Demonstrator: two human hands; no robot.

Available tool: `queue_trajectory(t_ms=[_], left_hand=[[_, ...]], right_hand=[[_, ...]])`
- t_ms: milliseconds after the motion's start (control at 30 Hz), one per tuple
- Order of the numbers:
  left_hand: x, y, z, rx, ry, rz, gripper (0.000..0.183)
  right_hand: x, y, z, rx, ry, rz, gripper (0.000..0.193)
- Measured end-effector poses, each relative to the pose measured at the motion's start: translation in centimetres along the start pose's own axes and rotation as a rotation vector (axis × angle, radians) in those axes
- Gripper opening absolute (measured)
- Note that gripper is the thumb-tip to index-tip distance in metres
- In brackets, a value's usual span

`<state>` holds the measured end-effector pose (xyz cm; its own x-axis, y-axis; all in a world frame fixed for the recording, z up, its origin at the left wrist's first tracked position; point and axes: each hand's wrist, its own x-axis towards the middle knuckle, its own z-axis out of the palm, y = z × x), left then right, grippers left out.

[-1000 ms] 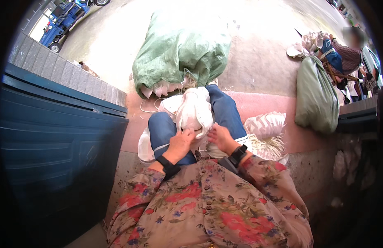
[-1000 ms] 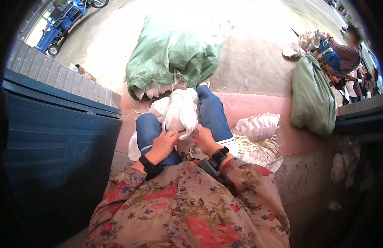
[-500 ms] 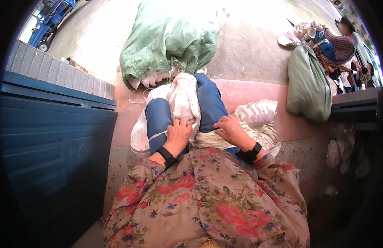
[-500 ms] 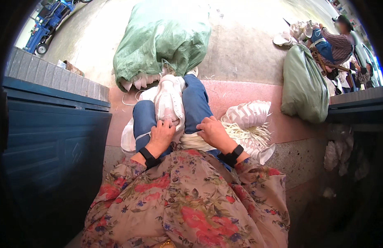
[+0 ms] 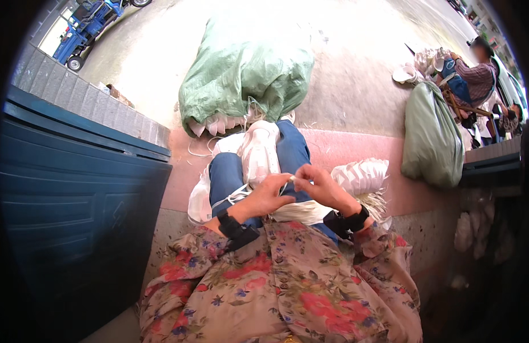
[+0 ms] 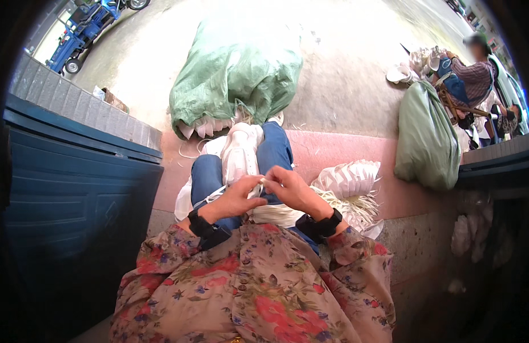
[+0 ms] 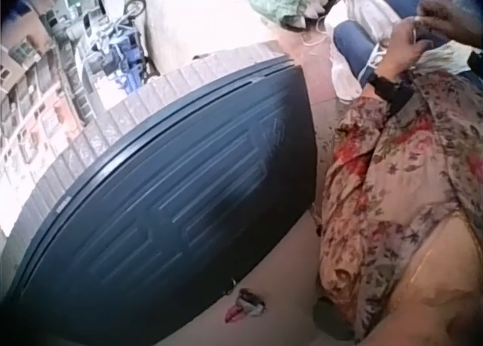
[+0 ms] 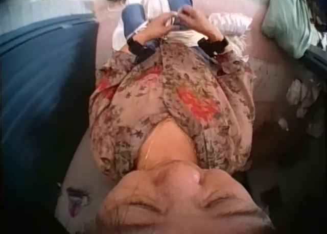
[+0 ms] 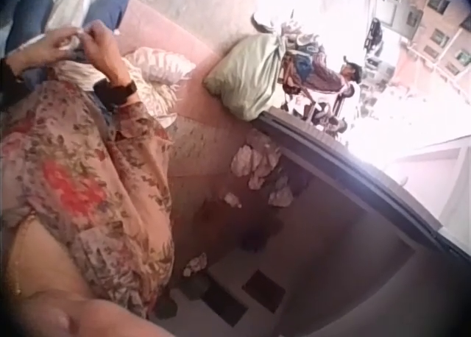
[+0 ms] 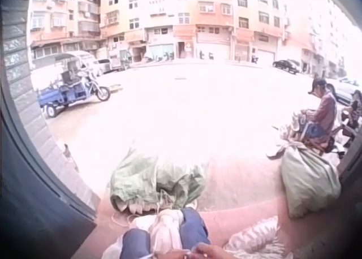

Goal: The recorder is sitting down and lacing a white shoe, pulling the long white laces through the eyelets and tying them.

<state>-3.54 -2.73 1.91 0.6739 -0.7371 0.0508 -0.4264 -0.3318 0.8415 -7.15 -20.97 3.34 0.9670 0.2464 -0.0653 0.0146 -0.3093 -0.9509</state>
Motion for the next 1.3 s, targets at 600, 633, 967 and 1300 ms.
queue_trajectory(t_ms=[600, 633, 967, 1300], left_hand=[[-0.5, -1.5, -1.4, -0.379, -0.191, -0.601, 0.016], [-0.1, -1.5, -2.4, -0.377, -0.188, -0.602, 0.016], [2.6, -9.7, -3.4, 0.365, 0.279, -0.185, 0.014], [4.4, -10.9, -2.9, 0.407, 0.322, -0.208, 0.012]], right_hand=[[3.6, 1.6, 5.6, 0.112, -0.034, 0.086, 0.037], [4.2, 1.8, 6.1, 0.143, -0.029, 0.094, 0.037], [9.0, 6.2, 4.2, -0.180, 0.121, 0.108, 0.030], [10.6, 7.1, 4.0, -0.061, 0.281, 0.113, 0.018]])
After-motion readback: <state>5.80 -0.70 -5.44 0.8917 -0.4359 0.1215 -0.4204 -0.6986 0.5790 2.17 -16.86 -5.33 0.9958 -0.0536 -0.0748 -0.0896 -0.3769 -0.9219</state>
